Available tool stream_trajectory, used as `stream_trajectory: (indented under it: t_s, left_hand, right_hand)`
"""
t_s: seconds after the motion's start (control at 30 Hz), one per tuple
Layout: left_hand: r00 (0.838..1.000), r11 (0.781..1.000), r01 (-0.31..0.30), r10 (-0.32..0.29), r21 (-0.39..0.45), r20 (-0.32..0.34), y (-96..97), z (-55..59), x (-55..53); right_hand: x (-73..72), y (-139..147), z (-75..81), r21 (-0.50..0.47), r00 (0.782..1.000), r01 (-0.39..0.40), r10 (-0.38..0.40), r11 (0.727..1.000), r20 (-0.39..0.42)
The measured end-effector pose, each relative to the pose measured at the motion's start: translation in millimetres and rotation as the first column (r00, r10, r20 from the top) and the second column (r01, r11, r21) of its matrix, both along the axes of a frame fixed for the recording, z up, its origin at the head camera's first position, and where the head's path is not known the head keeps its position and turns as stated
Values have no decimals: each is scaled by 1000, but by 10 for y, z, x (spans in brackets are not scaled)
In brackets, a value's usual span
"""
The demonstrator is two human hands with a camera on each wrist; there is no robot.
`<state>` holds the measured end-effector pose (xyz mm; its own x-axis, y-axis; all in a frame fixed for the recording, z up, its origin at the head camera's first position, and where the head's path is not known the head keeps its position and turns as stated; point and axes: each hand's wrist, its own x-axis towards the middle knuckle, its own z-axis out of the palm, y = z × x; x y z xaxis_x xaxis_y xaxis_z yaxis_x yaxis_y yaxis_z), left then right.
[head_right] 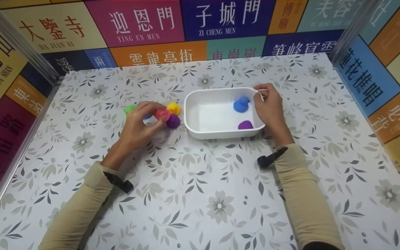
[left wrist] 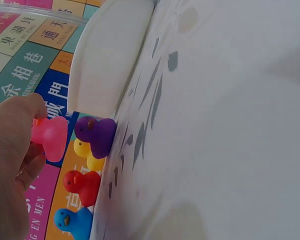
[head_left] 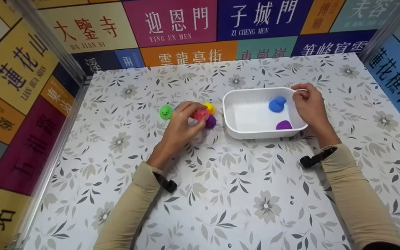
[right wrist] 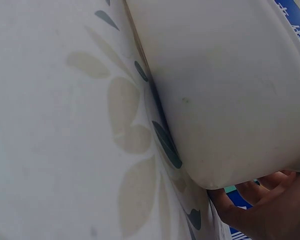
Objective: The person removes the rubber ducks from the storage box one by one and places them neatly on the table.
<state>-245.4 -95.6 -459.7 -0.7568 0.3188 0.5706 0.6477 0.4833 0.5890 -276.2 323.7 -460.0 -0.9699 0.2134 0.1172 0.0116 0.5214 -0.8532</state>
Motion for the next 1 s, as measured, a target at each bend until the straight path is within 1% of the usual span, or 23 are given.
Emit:
stream_trajectory:
  t_s: [0.13,0.3,0.43,0.53,0.7,0.83,1.0]
  left_hand:
    - [1000,1000,-22,22,-19,7,-68,-28,10]
    - [1000,999,-25,26,-32,17,-132,-56,10]
    - [1000,999,-9,10,-48,26,-173,-63,4]
    - [999,997,11,-7,-71,44,-202,-54,-2]
    - [993,993,56,-45,-104,108,-245,-39,-20]
    - [985,989,80,-58,-128,165,-264,-34,-25]
    - [981,981,95,-64,-167,185,-275,-25,-24]
  right_hand:
    - [2,-4,-6,-4,1000,1,-1,1000,-7]
    - [-13,-3,-13,-11,1000,0,0,1000,4]
    - [-11,-7,-13,0,1000,-1,1,1000,13]
    - [-10,-8,-8,-3,1000,-3,3,1000,18]
    - [-12,-4,2,-9,1000,-5,5,1000,17]
    - [-7,1,8,-8,1000,-6,6,1000,8]
    - [13,-10,12,-21,1000,-9,9,1000,-26]
